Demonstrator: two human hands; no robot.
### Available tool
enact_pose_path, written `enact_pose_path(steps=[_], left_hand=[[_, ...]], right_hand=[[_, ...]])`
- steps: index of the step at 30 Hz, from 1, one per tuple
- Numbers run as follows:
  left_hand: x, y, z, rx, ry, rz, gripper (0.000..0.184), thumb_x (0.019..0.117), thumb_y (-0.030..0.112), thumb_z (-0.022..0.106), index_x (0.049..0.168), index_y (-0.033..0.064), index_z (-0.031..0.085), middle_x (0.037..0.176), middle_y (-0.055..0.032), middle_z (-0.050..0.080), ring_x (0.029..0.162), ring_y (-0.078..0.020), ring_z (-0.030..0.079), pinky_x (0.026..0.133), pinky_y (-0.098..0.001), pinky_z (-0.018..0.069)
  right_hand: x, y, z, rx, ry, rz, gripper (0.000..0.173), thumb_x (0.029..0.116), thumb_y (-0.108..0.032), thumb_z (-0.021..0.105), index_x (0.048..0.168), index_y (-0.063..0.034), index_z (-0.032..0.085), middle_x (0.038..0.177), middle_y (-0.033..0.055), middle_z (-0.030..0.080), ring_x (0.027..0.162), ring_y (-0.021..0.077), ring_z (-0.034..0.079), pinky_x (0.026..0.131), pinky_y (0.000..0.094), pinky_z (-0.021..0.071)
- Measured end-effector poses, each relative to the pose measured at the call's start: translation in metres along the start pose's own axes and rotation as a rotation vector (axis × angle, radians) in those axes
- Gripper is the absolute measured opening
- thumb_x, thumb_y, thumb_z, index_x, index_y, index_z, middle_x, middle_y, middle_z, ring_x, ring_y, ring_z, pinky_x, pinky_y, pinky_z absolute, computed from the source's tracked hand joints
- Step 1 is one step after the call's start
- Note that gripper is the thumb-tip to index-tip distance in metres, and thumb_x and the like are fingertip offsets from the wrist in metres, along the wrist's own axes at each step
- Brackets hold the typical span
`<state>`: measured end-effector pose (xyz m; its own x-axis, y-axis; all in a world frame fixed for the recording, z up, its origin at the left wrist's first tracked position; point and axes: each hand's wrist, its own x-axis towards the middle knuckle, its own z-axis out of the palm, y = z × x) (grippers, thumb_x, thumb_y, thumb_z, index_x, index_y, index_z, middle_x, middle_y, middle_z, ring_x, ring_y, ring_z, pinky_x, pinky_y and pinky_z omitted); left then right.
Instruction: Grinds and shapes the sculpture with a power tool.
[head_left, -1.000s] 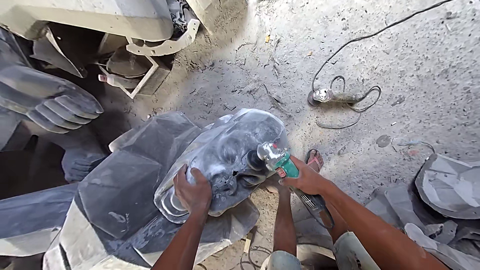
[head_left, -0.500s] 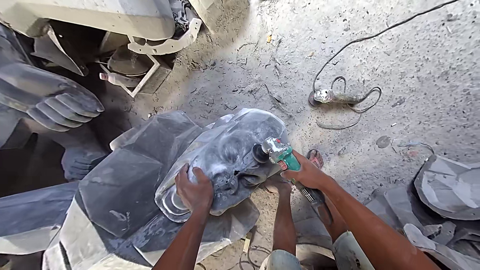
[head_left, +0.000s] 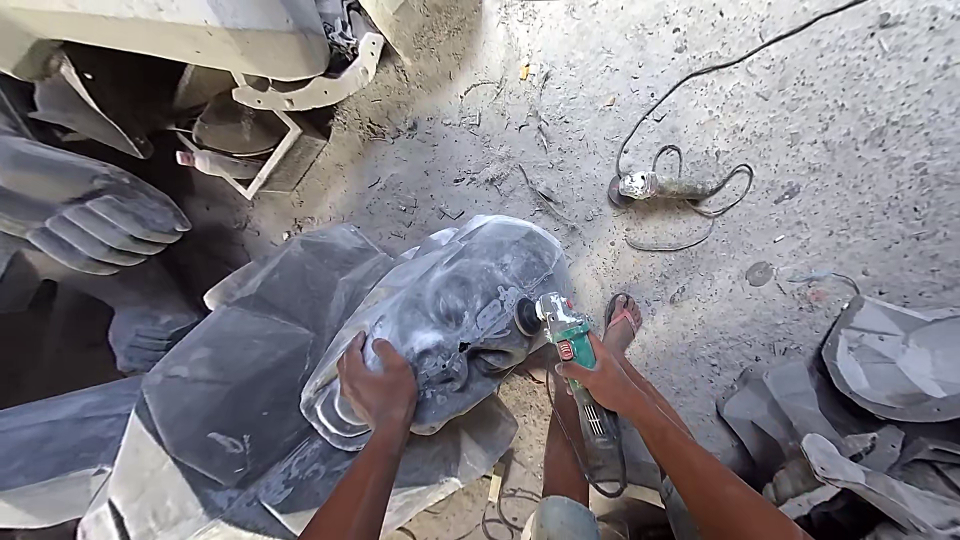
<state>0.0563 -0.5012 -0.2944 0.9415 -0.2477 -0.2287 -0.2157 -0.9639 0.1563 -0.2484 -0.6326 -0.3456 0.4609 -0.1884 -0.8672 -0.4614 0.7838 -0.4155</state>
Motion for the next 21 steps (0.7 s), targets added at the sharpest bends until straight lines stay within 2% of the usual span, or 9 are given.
enact_pose_path(steps=[4, 9, 14, 18, 19, 21], left_hand=[[0.0, 0.0, 0.001, 0.005, 0.008, 0.0, 0.048, 0.1058, 0.032, 0.041, 0.138, 0.003, 0.061, 0.14, -0.021, 0.06, 0.135, -0.0361, 0.054, 0.114, -0.0553, 0.0383], [0.001, 0.001, 0.0, 0.002, 0.002, -0.004, 0.047, 0.1059, 0.031, 0.041, 0.139, 0.0035, 0.061, 0.141, -0.0206, 0.06, 0.135, -0.0354, 0.054, 0.115, -0.0552, 0.0374], [0.002, 0.0, 0.001, 0.009, 0.0, 0.003, 0.047, 0.106, 0.032, 0.041, 0.139, 0.0037, 0.061, 0.141, -0.0203, 0.06, 0.136, -0.0355, 0.054, 0.115, -0.0552, 0.0377], [0.001, 0.0, 0.002, -0.002, 0.007, 0.026, 0.047, 0.106, 0.03, 0.042, 0.138, 0.0017, 0.061, 0.14, -0.0204, 0.061, 0.135, -0.0337, 0.055, 0.116, -0.0524, 0.0375], [0.001, 0.0, 0.002, -0.002, 0.007, 0.027, 0.047, 0.106, 0.03, 0.042, 0.138, 0.0017, 0.061, 0.14, -0.0204, 0.061, 0.135, -0.0336, 0.055, 0.116, -0.0522, 0.0376], [0.0, -0.001, 0.001, -0.001, 0.005, 0.023, 0.047, 0.1059, 0.03, 0.042, 0.138, 0.0025, 0.061, 0.141, -0.0204, 0.06, 0.136, -0.0335, 0.054, 0.116, -0.0521, 0.037]], right_hand=[[0.0, -0.011, 0.002, -0.035, -0.05, -0.024, 0.069, 0.0866, -0.03, 0.081, 0.144, -0.0156, 0.045, 0.101, 0.0125, 0.071, 0.079, 0.0247, 0.074, 0.075, 0.04, 0.065], [0.01, -0.011, -0.001, 0.083, -0.038, 0.02, 0.069, 0.0901, -0.029, 0.078, 0.147, -0.0148, 0.042, 0.097, 0.0181, 0.07, 0.076, 0.0297, 0.073, 0.072, 0.0427, 0.0646], [-0.002, -0.002, -0.004, -0.003, -0.048, 0.014, 0.072, 0.0859, -0.032, 0.081, 0.145, -0.0153, 0.044, 0.102, 0.0135, 0.071, 0.08, 0.0261, 0.074, 0.076, 0.0417, 0.0654], [0.003, 0.005, -0.007, -0.364, 0.148, -0.04, 0.078, 0.0845, -0.047, 0.078, 0.149, -0.0221, 0.043, 0.111, 0.0036, 0.071, 0.093, 0.0142, 0.072, 0.085, 0.0391, 0.0622], [0.005, 0.006, -0.006, -0.477, 0.224, -0.044, 0.076, 0.0845, -0.05, 0.076, 0.148, -0.0223, 0.044, 0.108, 0.0033, 0.071, 0.094, 0.0152, 0.071, 0.086, 0.0425, 0.0605], [0.011, 0.012, -0.001, -0.615, 0.354, -0.04, 0.071, 0.0842, -0.052, 0.074, 0.142, -0.0199, 0.049, 0.098, 0.0056, 0.072, 0.09, 0.0211, 0.072, 0.081, 0.0495, 0.0595]])
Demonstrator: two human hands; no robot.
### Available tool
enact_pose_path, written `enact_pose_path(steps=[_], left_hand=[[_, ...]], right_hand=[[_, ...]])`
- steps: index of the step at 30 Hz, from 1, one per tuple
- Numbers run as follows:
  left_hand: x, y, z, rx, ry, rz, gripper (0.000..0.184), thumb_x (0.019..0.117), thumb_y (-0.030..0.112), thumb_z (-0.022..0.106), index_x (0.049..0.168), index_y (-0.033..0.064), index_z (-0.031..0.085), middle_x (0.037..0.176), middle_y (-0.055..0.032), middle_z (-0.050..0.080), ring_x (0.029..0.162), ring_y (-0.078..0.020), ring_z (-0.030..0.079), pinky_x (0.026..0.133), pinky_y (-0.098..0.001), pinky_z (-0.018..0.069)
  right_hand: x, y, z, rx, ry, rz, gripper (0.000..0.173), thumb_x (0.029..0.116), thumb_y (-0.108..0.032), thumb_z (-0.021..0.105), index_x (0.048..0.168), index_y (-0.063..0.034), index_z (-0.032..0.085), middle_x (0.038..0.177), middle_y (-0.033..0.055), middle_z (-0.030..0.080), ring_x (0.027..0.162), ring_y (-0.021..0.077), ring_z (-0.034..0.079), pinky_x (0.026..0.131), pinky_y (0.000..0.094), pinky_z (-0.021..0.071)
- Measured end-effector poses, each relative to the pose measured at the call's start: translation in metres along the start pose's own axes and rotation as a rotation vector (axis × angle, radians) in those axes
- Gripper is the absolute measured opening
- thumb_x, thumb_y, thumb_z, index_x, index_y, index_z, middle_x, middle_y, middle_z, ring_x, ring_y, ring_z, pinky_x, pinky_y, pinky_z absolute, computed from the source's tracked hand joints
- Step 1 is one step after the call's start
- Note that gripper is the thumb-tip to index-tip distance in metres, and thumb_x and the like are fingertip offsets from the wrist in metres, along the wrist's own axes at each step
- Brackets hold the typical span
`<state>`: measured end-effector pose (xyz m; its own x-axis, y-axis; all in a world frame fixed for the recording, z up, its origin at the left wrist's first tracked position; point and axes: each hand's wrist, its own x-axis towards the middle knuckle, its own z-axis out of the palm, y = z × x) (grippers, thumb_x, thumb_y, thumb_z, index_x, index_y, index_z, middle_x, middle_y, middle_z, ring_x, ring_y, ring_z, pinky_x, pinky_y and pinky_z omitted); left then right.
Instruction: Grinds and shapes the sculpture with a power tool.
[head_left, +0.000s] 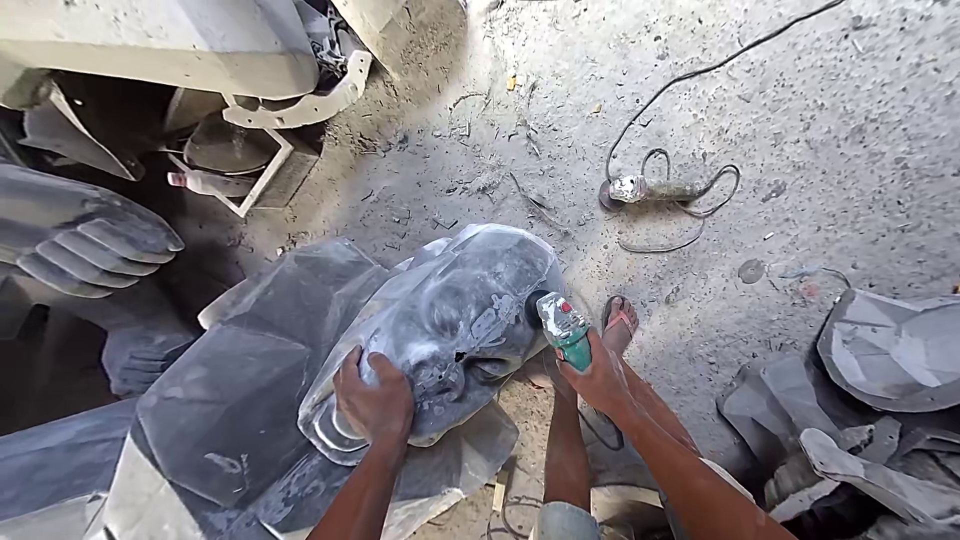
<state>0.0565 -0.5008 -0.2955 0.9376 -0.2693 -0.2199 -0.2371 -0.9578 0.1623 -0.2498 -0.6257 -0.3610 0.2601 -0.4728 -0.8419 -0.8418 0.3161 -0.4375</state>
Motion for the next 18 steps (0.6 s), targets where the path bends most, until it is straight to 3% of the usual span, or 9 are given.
enact_pose_path(steps=[6, 9, 13, 18], left_hand=[[0.0, 0.0, 0.002, -0.004, 0.015, 0.002, 0.046, 0.106, 0.03, 0.042, 0.137, 0.0019, 0.062, 0.139, -0.0206, 0.061, 0.135, -0.0338, 0.055, 0.116, -0.0522, 0.0372], [0.0, -0.002, 0.002, 0.016, 0.003, -0.01, 0.047, 0.1063, 0.032, 0.041, 0.138, 0.0046, 0.062, 0.14, -0.0189, 0.061, 0.136, -0.0328, 0.054, 0.115, -0.0523, 0.0379], [0.0, 0.0, 0.001, 0.014, 0.01, 0.0, 0.046, 0.106, 0.03, 0.041, 0.139, 0.0039, 0.061, 0.141, -0.019, 0.061, 0.136, -0.0327, 0.055, 0.115, -0.0516, 0.038], [0.0, 0.001, 0.001, 0.006, 0.008, -0.01, 0.046, 0.1059, 0.03, 0.042, 0.139, 0.0039, 0.061, 0.141, -0.0194, 0.06, 0.136, -0.0333, 0.054, 0.116, -0.0515, 0.0374]], right_hand=[[0.014, 0.007, 0.023, 0.021, 0.196, 0.051, 0.071, 0.0851, -0.048, 0.077, 0.142, -0.0146, 0.049, 0.095, 0.0113, 0.071, 0.087, 0.029, 0.072, 0.078, 0.0555, 0.058], [0.013, 0.011, 0.022, -0.045, 0.177, 0.003, 0.069, 0.0837, -0.051, 0.076, 0.138, -0.0153, 0.051, 0.093, 0.0086, 0.071, 0.085, 0.0267, 0.072, 0.075, 0.0536, 0.0588], [0.01, 0.009, 0.019, -0.162, 0.089, -0.017, 0.068, 0.0839, -0.052, 0.074, 0.138, -0.0163, 0.054, 0.1, 0.0067, 0.073, 0.092, 0.0246, 0.072, 0.08, 0.0507, 0.0586], [0.02, 0.011, 0.013, 0.021, 0.194, -0.006, 0.067, 0.0849, -0.05, 0.076, 0.137, -0.0154, 0.051, 0.092, 0.0089, 0.071, 0.084, 0.026, 0.072, 0.075, 0.053, 0.0591]])
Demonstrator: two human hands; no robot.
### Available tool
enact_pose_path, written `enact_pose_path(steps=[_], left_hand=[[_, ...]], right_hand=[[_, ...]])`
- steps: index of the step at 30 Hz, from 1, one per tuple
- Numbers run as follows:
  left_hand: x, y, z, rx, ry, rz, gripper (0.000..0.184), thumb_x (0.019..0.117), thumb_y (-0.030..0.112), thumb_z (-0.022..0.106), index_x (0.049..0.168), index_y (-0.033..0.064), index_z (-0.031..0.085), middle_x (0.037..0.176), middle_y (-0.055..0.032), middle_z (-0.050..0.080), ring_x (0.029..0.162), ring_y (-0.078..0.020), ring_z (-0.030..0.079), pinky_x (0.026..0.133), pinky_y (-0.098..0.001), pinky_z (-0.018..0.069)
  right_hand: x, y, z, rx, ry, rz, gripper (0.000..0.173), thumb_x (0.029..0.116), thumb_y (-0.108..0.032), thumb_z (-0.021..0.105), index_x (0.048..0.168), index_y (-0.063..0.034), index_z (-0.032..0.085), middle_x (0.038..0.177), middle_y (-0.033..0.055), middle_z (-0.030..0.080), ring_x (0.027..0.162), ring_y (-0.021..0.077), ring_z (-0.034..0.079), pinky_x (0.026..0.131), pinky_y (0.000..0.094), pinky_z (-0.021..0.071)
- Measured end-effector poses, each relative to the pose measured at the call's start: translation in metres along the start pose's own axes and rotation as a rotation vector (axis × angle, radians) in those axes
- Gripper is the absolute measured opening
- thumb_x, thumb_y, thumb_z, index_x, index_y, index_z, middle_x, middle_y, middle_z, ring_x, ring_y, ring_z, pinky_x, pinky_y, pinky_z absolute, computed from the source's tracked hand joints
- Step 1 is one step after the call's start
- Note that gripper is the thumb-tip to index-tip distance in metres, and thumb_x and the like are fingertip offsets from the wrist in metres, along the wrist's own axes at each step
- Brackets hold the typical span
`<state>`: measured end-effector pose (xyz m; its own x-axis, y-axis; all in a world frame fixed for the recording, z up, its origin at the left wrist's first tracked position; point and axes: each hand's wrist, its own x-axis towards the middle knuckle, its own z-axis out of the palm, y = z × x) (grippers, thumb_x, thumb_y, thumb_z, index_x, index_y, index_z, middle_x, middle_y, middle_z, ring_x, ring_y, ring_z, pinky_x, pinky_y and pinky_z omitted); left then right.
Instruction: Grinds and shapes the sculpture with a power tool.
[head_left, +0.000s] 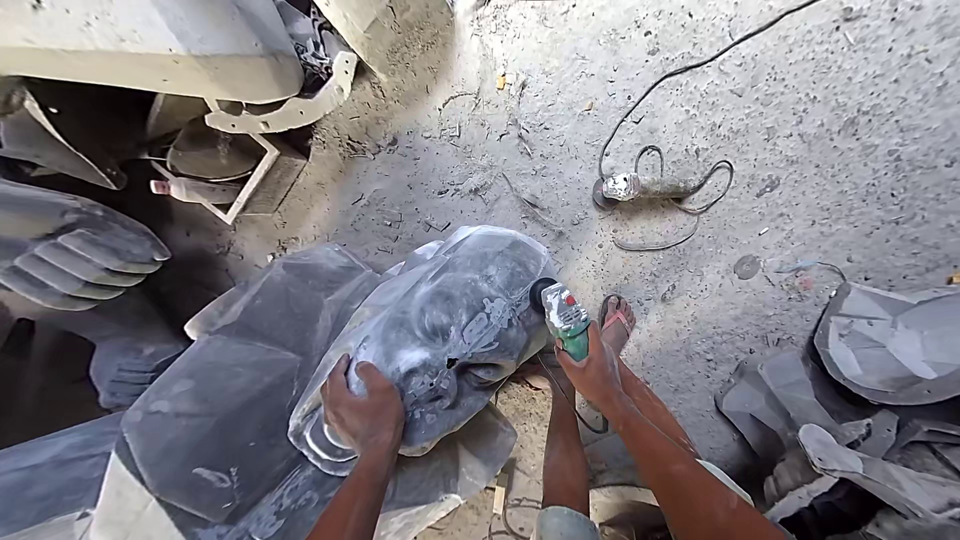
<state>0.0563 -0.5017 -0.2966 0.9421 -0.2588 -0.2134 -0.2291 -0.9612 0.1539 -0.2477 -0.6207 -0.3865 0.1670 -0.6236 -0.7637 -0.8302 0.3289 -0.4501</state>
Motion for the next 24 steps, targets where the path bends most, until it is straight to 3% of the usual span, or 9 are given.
enact_pose_path(steps=[5, 8, 12, 14, 18, 20, 24], left_hand=[[0.001, -0.003, 0.001, 0.002, 0.008, 0.005, 0.046, 0.1057, 0.03, 0.042, 0.138, 0.0043, 0.062, 0.14, -0.0198, 0.061, 0.134, -0.0331, 0.055, 0.115, -0.0518, 0.0387], [0.001, -0.004, 0.001, 0.0, 0.009, -0.002, 0.046, 0.1057, 0.029, 0.043, 0.139, 0.0043, 0.061, 0.14, -0.02, 0.061, 0.134, -0.0333, 0.055, 0.114, -0.0521, 0.0387], [0.0, -0.002, -0.002, 0.015, 0.004, 0.003, 0.047, 0.1056, 0.031, 0.042, 0.139, 0.0039, 0.062, 0.14, -0.0197, 0.061, 0.134, -0.0336, 0.055, 0.114, -0.0529, 0.0387], [-0.002, 0.0, -0.003, 0.013, -0.008, 0.01, 0.048, 0.1056, 0.031, 0.041, 0.139, 0.0026, 0.061, 0.14, -0.0207, 0.061, 0.135, -0.0349, 0.055, 0.115, -0.0542, 0.0377], [-0.001, -0.002, -0.002, 0.015, 0.006, 0.006, 0.048, 0.1054, 0.031, 0.04, 0.139, 0.0037, 0.061, 0.141, -0.0188, 0.061, 0.136, -0.0327, 0.055, 0.115, -0.0531, 0.0376], [0.0, -0.003, -0.001, 0.013, 0.012, 0.01, 0.047, 0.1052, 0.03, 0.041, 0.138, 0.0033, 0.062, 0.141, -0.0191, 0.061, 0.136, -0.0325, 0.055, 0.115, -0.0526, 0.0379], [0.001, -0.003, 0.001, 0.018, 0.015, 0.013, 0.048, 0.1054, 0.031, 0.041, 0.139, 0.004, 0.061, 0.141, -0.019, 0.061, 0.136, -0.0318, 0.055, 0.116, -0.0517, 0.0378]], right_hand=[[0.013, -0.016, -0.027, -0.041, -0.129, -0.128, 0.063, 0.0867, -0.045, 0.077, 0.136, -0.0154, 0.05, 0.094, 0.0068, 0.071, 0.085, 0.0226, 0.072, 0.077, 0.0495, 0.0604], [0.027, -0.03, -0.042, -0.218, -0.175, -0.221, 0.06, 0.0865, -0.049, 0.073, 0.134, -0.0205, 0.051, 0.089, 0.0031, 0.07, 0.081, 0.021, 0.072, 0.07, 0.0489, 0.06], [0.039, -0.054, -0.062, -0.324, -0.123, -0.178, 0.06, 0.0879, -0.048, 0.071, 0.136, -0.0194, 0.051, 0.081, 0.0088, 0.069, 0.074, 0.0297, 0.071, 0.061, 0.0555, 0.056], [0.042, -0.055, -0.068, -0.3, -0.111, -0.132, 0.06, 0.0889, -0.048, 0.072, 0.136, -0.0187, 0.048, 0.08, 0.0097, 0.068, 0.075, 0.0307, 0.07, 0.061, 0.0559, 0.0553], [0.039, -0.052, -0.062, -0.358, -0.201, -0.223, 0.063, 0.0852, -0.05, 0.073, 0.136, -0.0198, 0.052, 0.089, 0.0056, 0.07, 0.082, 0.0261, 0.071, 0.069, 0.0539, 0.0585], [0.032, -0.051, -0.056, -0.372, -0.238, -0.223, 0.063, 0.0846, -0.051, 0.073, 0.136, -0.0224, 0.051, 0.087, 0.0035, 0.07, 0.08, 0.024, 0.072, 0.068, 0.0523, 0.059], [0.035, -0.042, -0.054, -0.291, -0.148, -0.138, 0.065, 0.0856, -0.049, 0.072, 0.138, -0.0188, 0.05, 0.088, 0.0062, 0.071, 0.082, 0.0254, 0.073, 0.07, 0.0533, 0.0591]])
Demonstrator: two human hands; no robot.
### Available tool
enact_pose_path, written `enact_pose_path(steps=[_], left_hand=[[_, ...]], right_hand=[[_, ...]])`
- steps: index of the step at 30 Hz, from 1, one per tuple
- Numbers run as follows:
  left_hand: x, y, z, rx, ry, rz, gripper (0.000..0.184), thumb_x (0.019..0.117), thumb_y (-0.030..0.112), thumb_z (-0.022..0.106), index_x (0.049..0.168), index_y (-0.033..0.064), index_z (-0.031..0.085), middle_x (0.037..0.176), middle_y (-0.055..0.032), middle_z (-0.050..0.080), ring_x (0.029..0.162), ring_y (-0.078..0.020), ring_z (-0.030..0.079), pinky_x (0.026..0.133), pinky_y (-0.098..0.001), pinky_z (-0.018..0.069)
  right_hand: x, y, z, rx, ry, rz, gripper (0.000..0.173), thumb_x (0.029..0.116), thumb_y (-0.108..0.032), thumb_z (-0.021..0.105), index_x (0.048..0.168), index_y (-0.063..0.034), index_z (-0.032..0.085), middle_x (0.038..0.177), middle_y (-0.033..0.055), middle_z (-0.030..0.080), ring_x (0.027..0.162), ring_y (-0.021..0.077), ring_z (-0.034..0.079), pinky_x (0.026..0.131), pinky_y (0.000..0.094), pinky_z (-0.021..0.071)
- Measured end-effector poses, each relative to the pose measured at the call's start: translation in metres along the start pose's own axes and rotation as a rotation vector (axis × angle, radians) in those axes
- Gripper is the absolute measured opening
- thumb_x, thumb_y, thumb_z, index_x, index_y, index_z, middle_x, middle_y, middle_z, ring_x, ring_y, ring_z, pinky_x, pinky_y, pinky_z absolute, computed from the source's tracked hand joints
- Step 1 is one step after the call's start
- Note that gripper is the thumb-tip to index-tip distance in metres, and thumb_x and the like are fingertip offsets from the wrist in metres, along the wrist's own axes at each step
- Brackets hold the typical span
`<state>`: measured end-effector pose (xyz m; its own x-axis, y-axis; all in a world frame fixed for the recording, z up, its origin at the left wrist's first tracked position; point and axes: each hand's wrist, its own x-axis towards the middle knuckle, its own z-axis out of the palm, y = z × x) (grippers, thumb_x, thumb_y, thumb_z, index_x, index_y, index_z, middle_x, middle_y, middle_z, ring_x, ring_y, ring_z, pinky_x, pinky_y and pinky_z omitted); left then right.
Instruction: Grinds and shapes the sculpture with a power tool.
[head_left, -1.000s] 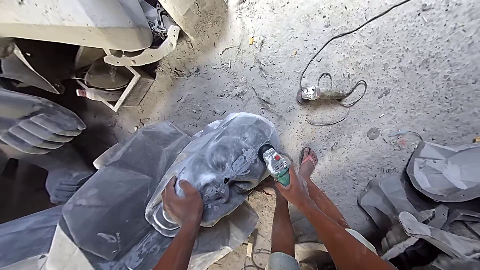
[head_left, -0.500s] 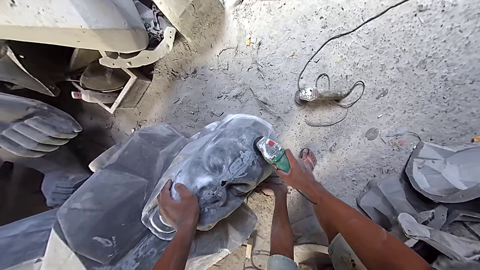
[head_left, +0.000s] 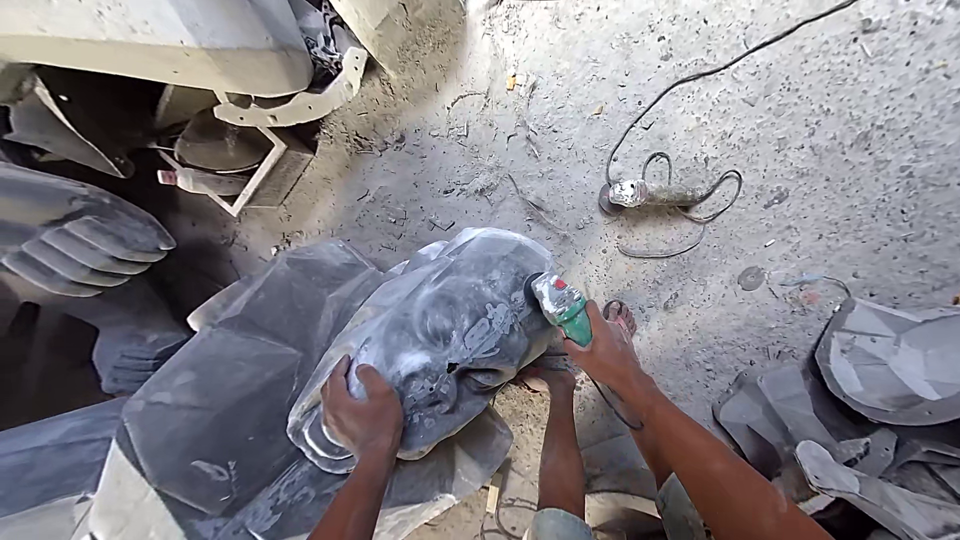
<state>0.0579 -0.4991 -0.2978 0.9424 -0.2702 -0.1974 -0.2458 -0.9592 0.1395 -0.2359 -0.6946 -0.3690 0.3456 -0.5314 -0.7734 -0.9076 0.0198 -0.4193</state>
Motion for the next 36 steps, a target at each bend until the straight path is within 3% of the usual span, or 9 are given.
enact_pose_path(steps=[3, 7, 10, 14, 17, 20, 25, 29, 36], left_hand=[[-0.001, -0.002, 0.0, 0.009, -0.004, 0.002, 0.048, 0.1053, 0.032, 0.041, 0.139, 0.004, 0.061, 0.141, -0.0197, 0.061, 0.136, -0.0324, 0.055, 0.116, -0.0516, 0.0382], [0.0, -0.001, 0.001, 0.012, -0.001, 0.016, 0.048, 0.1054, 0.031, 0.04, 0.138, 0.0029, 0.062, 0.141, -0.0202, 0.061, 0.136, -0.033, 0.055, 0.116, -0.0515, 0.0382], [0.0, -0.001, 0.001, 0.007, 0.002, 0.019, 0.048, 0.1047, 0.031, 0.041, 0.137, 0.0026, 0.063, 0.14, -0.0199, 0.061, 0.136, -0.0324, 0.055, 0.116, -0.0509, 0.0377], [0.001, -0.004, 0.001, 0.012, 0.001, 0.019, 0.049, 0.1054, 0.032, 0.041, 0.139, 0.0034, 0.062, 0.14, -0.0191, 0.062, 0.136, -0.031, 0.055, 0.117, -0.049, 0.0375], [0.001, -0.003, 0.001, 0.018, 0.002, 0.019, 0.048, 0.1053, 0.031, 0.041, 0.139, 0.0031, 0.062, 0.141, -0.0197, 0.062, 0.136, -0.0317, 0.055, 0.117, -0.0501, 0.0377], [0.0, 0.0, -0.002, 0.043, -0.006, 0.013, 0.047, 0.1056, 0.03, 0.041, 0.139, 0.0037, 0.062, 0.141, -0.0193, 0.062, 0.136, -0.0323, 0.055, 0.116, -0.0518, 0.0377], [-0.001, 0.001, -0.002, 0.046, 0.007, 0.03, 0.047, 0.1056, 0.03, 0.041, 0.138, 0.0032, 0.063, 0.14, -0.0192, 0.062, 0.136, -0.0327, 0.056, 0.116, -0.051, 0.0381], [-0.001, 0.0, -0.001, 0.044, 0.003, 0.021, 0.047, 0.1054, 0.029, 0.04, 0.138, 0.004, 0.063, 0.142, -0.018, 0.062, 0.137, -0.031, 0.055, 0.117, -0.0498, 0.0375], [-0.001, 0.0, -0.001, 0.05, 0.012, 0.033, 0.045, 0.1056, 0.027, 0.041, 0.137, 0.0036, 0.064, 0.139, -0.018, 0.064, 0.134, -0.0318, 0.057, 0.115, -0.0511, 0.0391]], right_hand=[[0.0, 0.001, -0.004, 0.038, 0.012, -0.001, 0.065, 0.0863, -0.049, 0.073, 0.137, -0.0158, 0.05, 0.092, 0.0086, 0.071, 0.082, 0.0266, 0.072, 0.071, 0.0539, 0.0589], [0.002, -0.013, -0.012, -0.069, -0.118, -0.079, 0.062, 0.0852, -0.054, 0.071, 0.135, -0.0231, 0.052, 0.09, 0.0038, 0.07, 0.084, 0.0242, 0.072, 0.072, 0.052, 0.0592], [0.01, -0.012, -0.017, -0.029, -0.122, -0.041, 0.064, 0.0867, -0.052, 0.071, 0.14, -0.0239, 0.05, 0.091, 0.0055, 0.071, 0.085, 0.0263, 0.072, 0.073, 0.0535, 0.0586], [0.04, 0.012, -0.029, 0.219, -0.054, 0.08, 0.068, 0.0875, -0.051, 0.073, 0.142, -0.0201, 0.048, 0.097, 0.012, 0.072, 0.087, 0.0297, 0.072, 0.074, 0.0577, 0.0585], [0.069, 0.041, -0.03, 0.552, -0.132, 0.049, 0.072, 0.0844, -0.045, 0.079, 0.143, -0.0156, 0.049, 0.111, 0.012, 0.069, 0.096, 0.0242, 0.071, 0.084, 0.051, 0.0596], [0.082, 0.053, -0.035, 0.709, -0.281, -0.054, 0.064, 0.0862, -0.034, 0.082, 0.138, -0.0124, 0.053, 0.108, 0.0122, 0.071, 0.086, 0.0232, 0.073, 0.078, 0.0441, 0.0639], [0.093, 0.065, -0.039, 0.572, -0.327, -0.124, 0.06, 0.0853, -0.032, 0.082, 0.135, -0.0138, 0.055, 0.111, 0.0079, 0.07, 0.097, 0.0174, 0.071, 0.088, 0.041, 0.0601], [0.108, 0.084, -0.037, 0.56, -0.278, -0.081, 0.06, 0.0841, -0.035, 0.083, 0.133, -0.0133, 0.057, 0.108, 0.009, 0.071, 0.092, 0.0187, 0.072, 0.084, 0.0429, 0.0614], [0.107, 0.074, -0.037, 0.603, -0.377, -0.21, 0.055, 0.0836, -0.034, 0.084, 0.129, -0.0124, 0.062, 0.106, 0.0062, 0.073, 0.093, 0.0155, 0.072, 0.086, 0.0395, 0.0612]])
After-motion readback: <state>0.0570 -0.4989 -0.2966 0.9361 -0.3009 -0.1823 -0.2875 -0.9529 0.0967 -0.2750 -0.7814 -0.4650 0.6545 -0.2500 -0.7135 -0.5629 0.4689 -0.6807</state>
